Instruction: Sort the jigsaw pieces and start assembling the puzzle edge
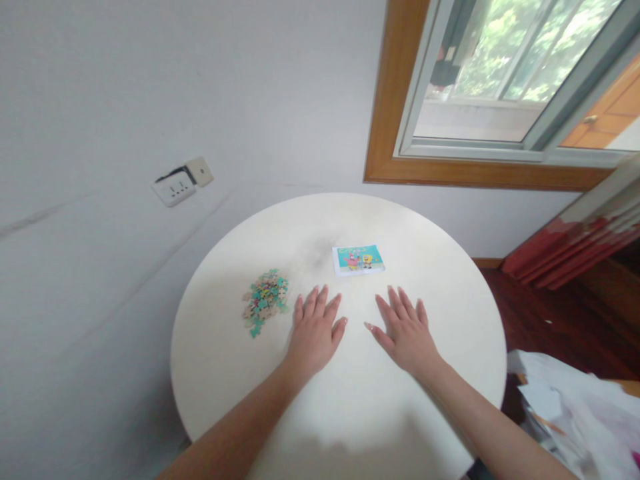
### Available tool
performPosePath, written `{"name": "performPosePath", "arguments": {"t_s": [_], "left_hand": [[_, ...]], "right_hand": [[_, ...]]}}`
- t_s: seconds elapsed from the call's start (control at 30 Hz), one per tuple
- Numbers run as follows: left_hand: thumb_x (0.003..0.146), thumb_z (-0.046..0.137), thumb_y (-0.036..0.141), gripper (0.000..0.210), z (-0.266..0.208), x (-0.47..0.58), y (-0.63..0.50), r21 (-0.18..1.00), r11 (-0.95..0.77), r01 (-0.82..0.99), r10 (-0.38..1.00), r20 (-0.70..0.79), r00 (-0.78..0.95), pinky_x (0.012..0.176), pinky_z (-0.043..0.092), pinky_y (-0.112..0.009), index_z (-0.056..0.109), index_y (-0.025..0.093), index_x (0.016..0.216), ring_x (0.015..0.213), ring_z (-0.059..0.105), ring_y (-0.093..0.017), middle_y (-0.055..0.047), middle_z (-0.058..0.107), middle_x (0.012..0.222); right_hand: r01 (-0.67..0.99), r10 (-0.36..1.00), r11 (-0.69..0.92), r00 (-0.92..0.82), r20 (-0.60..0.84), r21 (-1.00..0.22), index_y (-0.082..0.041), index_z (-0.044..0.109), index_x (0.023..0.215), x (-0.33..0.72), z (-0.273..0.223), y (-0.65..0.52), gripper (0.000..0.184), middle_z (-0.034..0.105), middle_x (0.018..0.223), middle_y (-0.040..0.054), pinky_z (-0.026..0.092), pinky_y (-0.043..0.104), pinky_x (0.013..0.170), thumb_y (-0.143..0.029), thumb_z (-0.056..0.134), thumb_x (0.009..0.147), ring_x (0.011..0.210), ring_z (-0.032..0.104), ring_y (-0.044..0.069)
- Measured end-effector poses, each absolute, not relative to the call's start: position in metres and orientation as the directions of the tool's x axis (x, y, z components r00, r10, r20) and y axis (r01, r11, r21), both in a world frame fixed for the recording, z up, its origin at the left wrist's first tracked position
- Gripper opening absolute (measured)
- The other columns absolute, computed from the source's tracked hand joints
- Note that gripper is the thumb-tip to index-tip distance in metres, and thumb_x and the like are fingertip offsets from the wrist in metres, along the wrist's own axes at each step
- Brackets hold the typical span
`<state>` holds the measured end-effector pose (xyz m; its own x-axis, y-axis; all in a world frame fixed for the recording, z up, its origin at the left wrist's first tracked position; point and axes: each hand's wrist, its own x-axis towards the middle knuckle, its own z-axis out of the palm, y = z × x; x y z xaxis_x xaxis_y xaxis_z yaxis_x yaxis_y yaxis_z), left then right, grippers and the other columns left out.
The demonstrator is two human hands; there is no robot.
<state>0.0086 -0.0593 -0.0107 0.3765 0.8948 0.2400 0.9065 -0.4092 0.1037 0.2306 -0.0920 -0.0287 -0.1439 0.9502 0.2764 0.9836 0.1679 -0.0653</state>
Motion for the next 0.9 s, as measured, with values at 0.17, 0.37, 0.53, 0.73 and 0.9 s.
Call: {"name": "performPosePath", "arguments": {"t_s": [0.17, 0.37, 0.53, 0.73, 0.9], "left_hand": [[0.098, 0.040, 0.042, 0.048, -0.007, 0.003, -0.056, 0.113, -0.467, 0.877, 0.852, 0.322, 0.413, 0.120, 0.016, -0.056, 0.048, 0.024, 0.142, 0.147, 0.024, -0.030, -0.008, 0.038, 0.154], [0.100, 0.034, 0.044, 0.052, 0.012, -0.068, -0.009, 0.150, -0.456, 0.877, 0.814, 0.470, 0.342, 0.120, 0.022, -0.050, 0.037, 0.022, 0.148, 0.147, 0.023, -0.028, -0.010, 0.033, 0.157], [0.099, 0.024, 0.056, 0.063, -0.004, -0.149, 0.034, 0.242, -0.452, 0.858, 0.855, 0.391, 0.340, 0.119, 0.023, -0.046, 0.034, 0.017, 0.148, 0.147, 0.023, -0.027, -0.012, 0.029, 0.158], [0.095, 0.025, 0.065, 0.072, -0.017, -0.161, 0.043, 0.217, -0.456, 0.863, 0.885, 0.212, 0.415, 0.118, 0.025, -0.048, 0.039, 0.017, 0.146, 0.145, 0.029, -0.028, -0.013, 0.032, 0.157], [0.096, 0.025, 0.060, 0.067, -0.011, -0.149, 0.041, 0.156, -0.474, 0.867, 0.877, 0.172, 0.448, 0.119, 0.023, -0.050, 0.040, 0.018, 0.146, 0.142, 0.035, -0.027, -0.013, 0.034, 0.156]], "right_hand": [[0.985, 0.956, 0.159, -0.135, 0.260, -0.074, -0.022, 0.042, 0.147, 0.230, -0.026, -0.092, 0.063, 0.027, 0.158, 0.0142, 0.020, 0.064, 0.113, -0.058, 0.038, 0.096, 0.146, 0.024, 0.035], [0.982, 0.952, 0.169, -0.141, 0.273, -0.082, -0.024, 0.043, 0.146, 0.232, -0.028, -0.090, 0.063, 0.031, 0.157, 0.0130, 0.021, 0.062, 0.113, -0.060, 0.038, 0.095, 0.146, 0.025, 0.034], [0.980, 0.948, 0.177, -0.146, 0.283, -0.088, -0.022, 0.045, 0.145, 0.231, -0.028, -0.091, 0.062, 0.032, 0.156, 0.0150, 0.021, 0.064, 0.112, -0.059, 0.039, 0.096, 0.145, 0.026, 0.035], [0.962, 0.956, 0.152, -0.084, 0.281, -0.229, -0.025, 0.060, 0.130, 0.235, -0.020, -0.088, 0.043, 0.047, 0.148, 0.0103, 0.026, 0.062, 0.111, -0.047, 0.043, 0.097, 0.141, 0.036, 0.031], [0.892, 0.938, 0.198, -0.051, 0.344, -0.406, -0.030, 0.070, 0.110, 0.245, -0.020, -0.080, 0.031, 0.063, 0.132, 0.0050, 0.030, 0.060, 0.108, -0.042, 0.045, 0.097, 0.133, 0.047, 0.029]]}}
